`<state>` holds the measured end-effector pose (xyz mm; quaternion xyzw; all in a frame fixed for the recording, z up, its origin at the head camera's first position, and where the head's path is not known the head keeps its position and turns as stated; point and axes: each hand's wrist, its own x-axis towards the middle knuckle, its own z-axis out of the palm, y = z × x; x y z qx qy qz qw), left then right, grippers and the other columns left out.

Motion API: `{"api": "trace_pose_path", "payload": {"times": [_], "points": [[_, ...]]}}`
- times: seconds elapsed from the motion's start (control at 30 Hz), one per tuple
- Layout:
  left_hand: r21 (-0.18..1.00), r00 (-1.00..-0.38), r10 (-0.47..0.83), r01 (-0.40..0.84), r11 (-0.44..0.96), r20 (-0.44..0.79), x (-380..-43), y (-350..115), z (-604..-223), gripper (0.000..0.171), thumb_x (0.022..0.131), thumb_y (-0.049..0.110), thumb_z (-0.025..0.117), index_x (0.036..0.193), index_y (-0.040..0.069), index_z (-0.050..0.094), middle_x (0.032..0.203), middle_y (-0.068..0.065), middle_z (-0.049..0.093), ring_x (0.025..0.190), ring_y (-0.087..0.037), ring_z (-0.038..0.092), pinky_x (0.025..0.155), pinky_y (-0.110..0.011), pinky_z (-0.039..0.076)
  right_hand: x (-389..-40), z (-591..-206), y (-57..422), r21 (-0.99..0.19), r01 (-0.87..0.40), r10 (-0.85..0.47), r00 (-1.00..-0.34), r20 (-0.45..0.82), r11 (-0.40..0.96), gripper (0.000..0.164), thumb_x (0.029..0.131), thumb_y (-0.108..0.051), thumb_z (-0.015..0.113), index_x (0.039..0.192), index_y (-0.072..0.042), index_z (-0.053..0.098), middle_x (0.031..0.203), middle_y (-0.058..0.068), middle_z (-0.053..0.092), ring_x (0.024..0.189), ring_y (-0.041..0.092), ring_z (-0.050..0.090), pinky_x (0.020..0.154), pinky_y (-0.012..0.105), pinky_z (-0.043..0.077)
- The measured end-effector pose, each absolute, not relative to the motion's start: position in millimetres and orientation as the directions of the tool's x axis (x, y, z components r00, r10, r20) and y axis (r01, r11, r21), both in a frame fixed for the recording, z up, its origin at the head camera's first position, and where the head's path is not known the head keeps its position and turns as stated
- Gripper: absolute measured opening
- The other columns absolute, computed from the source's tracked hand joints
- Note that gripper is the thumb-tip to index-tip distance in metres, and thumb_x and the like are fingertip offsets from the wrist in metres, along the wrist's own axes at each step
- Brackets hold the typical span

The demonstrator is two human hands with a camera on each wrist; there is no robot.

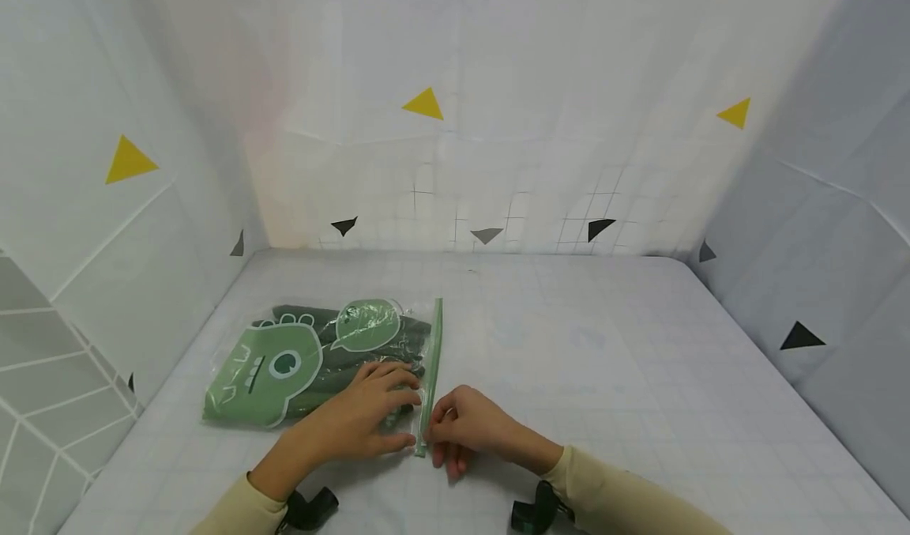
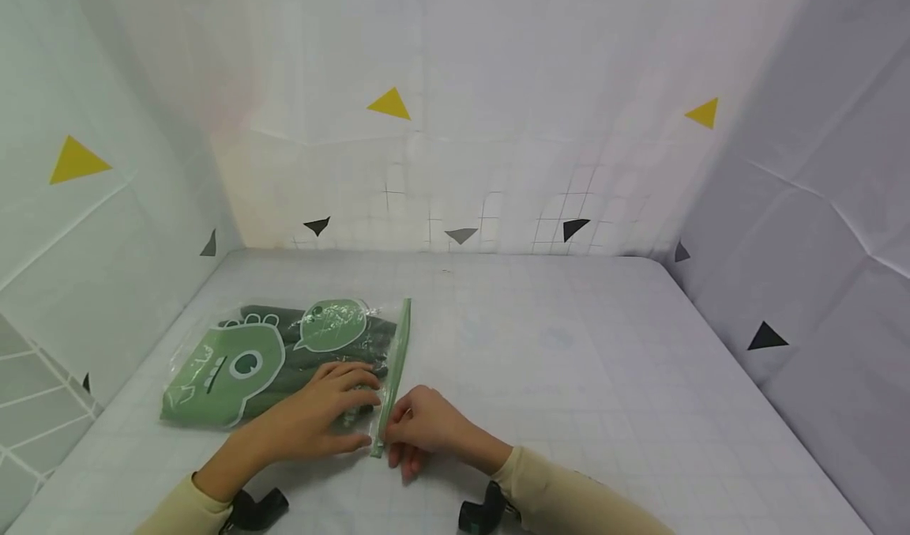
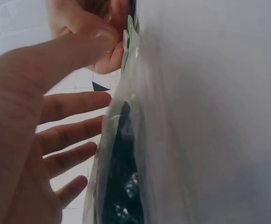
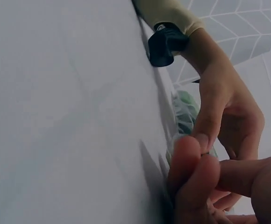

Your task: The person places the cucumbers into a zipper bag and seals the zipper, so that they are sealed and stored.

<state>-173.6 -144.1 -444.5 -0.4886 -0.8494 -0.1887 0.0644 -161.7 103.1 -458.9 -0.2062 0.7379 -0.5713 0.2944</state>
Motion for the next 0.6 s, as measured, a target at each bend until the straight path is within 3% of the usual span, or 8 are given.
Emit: {"api": "trace_pose_path", "payload": {"times": [0.2,0.43,0.6], "points": [[0.242,-0.506,0.802,0.861,0.448,0.317,-174.2,-144.3,-443.7,0.033,0.093,0.032,0.08,0.119,0.013,0.073,0.127,-0.003,0.062,0.128,-0.024,0.052,0.105,-0.052,0.038,-160.4,-460.6,98.3,-0.973,0.163,-0.588,-0.776,-0.227,0.161,0.014,0.096,-0.004,0.069,0.104,0.007,0.066,0.078,0.023,0.073,0.049,0.017,0.065,0.046,0.027,0.053],[0.246,-0.518,0.799,0.853,0.46,0.306,-173.7,-145.3,-441.1,0.028,0.094,0.031,0.08,0.116,0.014,0.074,0.124,-0.002,0.064,0.124,-0.022,0.054,0.104,-0.05,0.04,-161.0,-464.0,92.7,-0.957,0.29,-0.481,-0.838,-0.257,0.005,0.026,0.097,-0.005,0.066,0.118,0.01,0.061,0.083,0.02,0.073,0.052,0.014,0.065,0.05,0.027,0.054],[0.254,-0.519,0.801,0.852,0.458,0.299,-174.0,-146.2,-441.4,0.026,0.094,0.03,0.079,0.114,0.016,0.073,0.123,-0.001,0.063,0.122,-0.021,0.055,0.105,-0.049,0.041,-161.4,-466.5,92.7,-0.942,0.327,-0.512,-0.823,-0.247,-0.071,0.025,0.098,-0.005,0.063,0.116,0.012,0.065,0.083,0.017,0.073,0.054,0.011,0.065,0.051,0.025,0.054]]}}
